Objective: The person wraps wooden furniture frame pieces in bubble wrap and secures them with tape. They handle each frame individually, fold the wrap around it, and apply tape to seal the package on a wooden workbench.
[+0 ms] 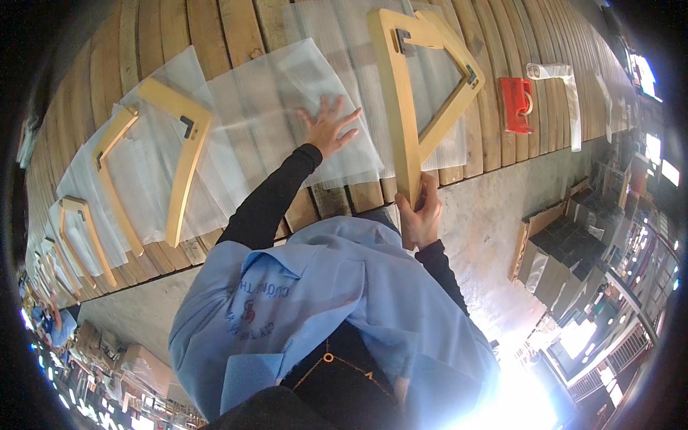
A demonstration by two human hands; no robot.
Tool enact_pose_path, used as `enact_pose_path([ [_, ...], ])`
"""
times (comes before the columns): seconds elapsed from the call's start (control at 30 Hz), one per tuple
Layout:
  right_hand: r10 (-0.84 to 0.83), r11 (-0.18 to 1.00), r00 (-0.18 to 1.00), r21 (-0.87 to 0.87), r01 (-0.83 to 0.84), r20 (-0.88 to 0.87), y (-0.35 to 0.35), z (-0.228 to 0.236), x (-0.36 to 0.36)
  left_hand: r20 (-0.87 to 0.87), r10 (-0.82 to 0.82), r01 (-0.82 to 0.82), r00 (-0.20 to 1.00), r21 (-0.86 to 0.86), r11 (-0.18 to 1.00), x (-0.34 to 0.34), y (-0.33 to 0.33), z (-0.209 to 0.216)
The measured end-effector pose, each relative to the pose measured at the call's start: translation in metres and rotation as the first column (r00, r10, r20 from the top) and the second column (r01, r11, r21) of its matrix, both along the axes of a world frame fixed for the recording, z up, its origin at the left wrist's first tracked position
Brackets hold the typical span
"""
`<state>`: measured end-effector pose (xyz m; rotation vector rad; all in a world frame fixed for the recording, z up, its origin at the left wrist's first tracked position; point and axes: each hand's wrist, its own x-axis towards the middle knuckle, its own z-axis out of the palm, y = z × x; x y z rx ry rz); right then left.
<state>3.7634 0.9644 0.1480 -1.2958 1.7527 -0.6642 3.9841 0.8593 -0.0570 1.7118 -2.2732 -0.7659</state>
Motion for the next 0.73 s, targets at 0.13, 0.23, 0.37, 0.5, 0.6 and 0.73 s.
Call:
enact_pose_path([
  [0.13,-0.013,1.000,0.999,0.014,0.014,-0.039,0.004,-0.016,-0.007,-0.724,0.087,-0.122,0.684,0.004,0.993,0.006,-0.005,0.020],
  [0.23,-0.070,0.996,0.997,0.050,0.071,-0.023,0.006,-0.021,0.002,-0.582,0.308,-0.486,0.753,-0.175,0.856,0.045,0.021,0.022],
  [0.37,-0.009,1.000,0.998,-0.006,0.009,-0.070,-0.001,-0.027,0.012,-0.003,0.774,-0.676,0.633,-0.488,0.552,0.147,0.068,-0.022],
  [0.5,0.067,0.997,0.981,0.041,-0.061,-0.179,-0.001,-0.055,0.015,0.239,0.861,-0.717,0.448,-0.479,0.506,0.251,0.080,-0.030],
  [0.6,0.062,0.996,0.974,0.070,-0.048,-0.219,0.008,-0.069,0.015,0.373,0.799,-0.807,0.472,-0.183,0.561,0.309,0.071,-0.020],
  [0.73,0.144,0.989,0.943,0.087,-0.123,-0.301,0.016,-0.086,0.003,0.355,0.641,-0.709,0.681,0.102,0.697,0.355,0.078,-0.027],
])
